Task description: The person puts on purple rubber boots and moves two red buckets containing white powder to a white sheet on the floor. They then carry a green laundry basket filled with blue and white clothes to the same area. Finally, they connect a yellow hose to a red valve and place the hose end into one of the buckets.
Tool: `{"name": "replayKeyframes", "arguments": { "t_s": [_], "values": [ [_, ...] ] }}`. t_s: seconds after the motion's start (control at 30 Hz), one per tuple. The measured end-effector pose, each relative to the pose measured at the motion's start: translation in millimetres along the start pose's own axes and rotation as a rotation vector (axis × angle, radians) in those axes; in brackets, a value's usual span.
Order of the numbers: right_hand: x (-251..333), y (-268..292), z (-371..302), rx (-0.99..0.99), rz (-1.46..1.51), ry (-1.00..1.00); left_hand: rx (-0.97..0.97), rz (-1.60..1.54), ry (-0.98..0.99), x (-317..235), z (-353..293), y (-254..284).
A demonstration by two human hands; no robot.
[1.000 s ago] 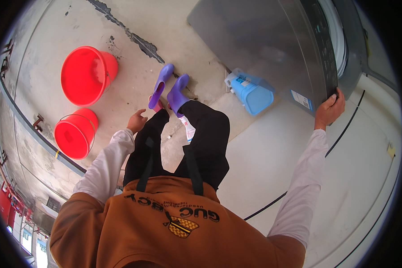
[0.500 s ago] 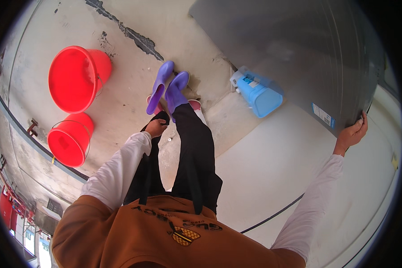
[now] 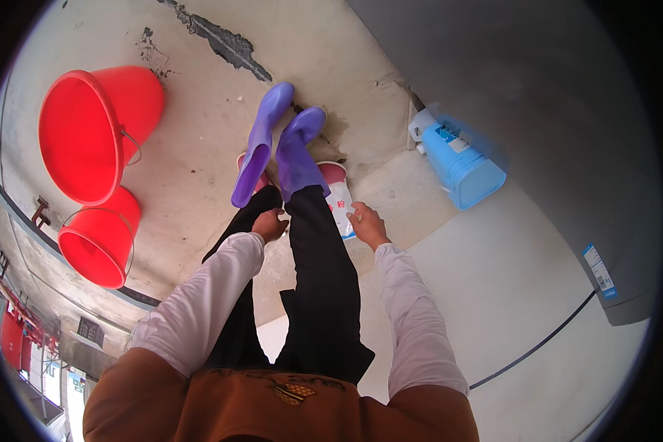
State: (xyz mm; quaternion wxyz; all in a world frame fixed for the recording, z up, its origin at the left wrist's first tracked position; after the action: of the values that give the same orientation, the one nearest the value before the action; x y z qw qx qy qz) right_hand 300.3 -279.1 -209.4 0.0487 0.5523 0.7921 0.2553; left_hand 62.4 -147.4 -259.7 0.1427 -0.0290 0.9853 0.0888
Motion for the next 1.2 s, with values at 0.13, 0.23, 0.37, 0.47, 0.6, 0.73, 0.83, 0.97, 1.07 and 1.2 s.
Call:
{"name": "replayKeyframes", "arguments": {
  "t_s": [0.13, 0.23, 0.37, 0.47, 0.6, 0.73, 0.83, 0.97, 1.07, 1.2],
  "values": [
    [-74, -143, 62, 0.158, 0.603, -0.196, -0.005, 0.013, 0.075, -6, 31, -7],
    [-127, -208, 105, 0.152, 0.901, -0.323, -0.016, 0.061, 0.053, -6, 52, -21],
    [-47, -155, 119, 0.01, 0.444, -0.139, -0.165, 0.386, -0.039, -1, 71, -6],
    [-18, -134, 105, -0.032, 0.364, -0.051, -0.184, 0.498, -0.164, -7, 70, 1],
    [-31, -132, 106, -0.02, 0.154, -0.075, -0.123, 0.518, -0.225, -12, 73, -5],
    [-34, -128, 114, -0.093, 0.076, -0.002, -0.111, 0.433, -0.214, -14, 76, -2],
    [-23, -119, 114, -0.122, 0.221, 0.053, -0.059, 0.428, -0.201, -6, 75, -1],
    [13, -93, 100, -0.07, 0.165, 0.105, -0.191, 0.41, -0.303, 19, 77, -1],
    [31, -79, 86, -0.041, 0.167, 0.099, -0.265, 0.276, -0.397, 5, 54, 28],
    [49, -53, 32, -0.03, 0.304, 0.105, -0.182, 0.258, -0.38, 5, 19, 44]
  ]
}}
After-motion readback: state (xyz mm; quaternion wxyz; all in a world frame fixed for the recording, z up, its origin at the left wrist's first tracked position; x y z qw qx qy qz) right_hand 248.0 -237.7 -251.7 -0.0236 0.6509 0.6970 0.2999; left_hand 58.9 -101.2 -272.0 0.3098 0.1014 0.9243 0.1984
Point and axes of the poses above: each hand's wrist, its own z-axis towards the middle knuckle, its own y-axis out of the back of the hand, x = y × z, the point moved 8 cm from there along z, towards the middle knuckle, and after that the axes turned 5 degrees about -x, right-handed, at the moved point
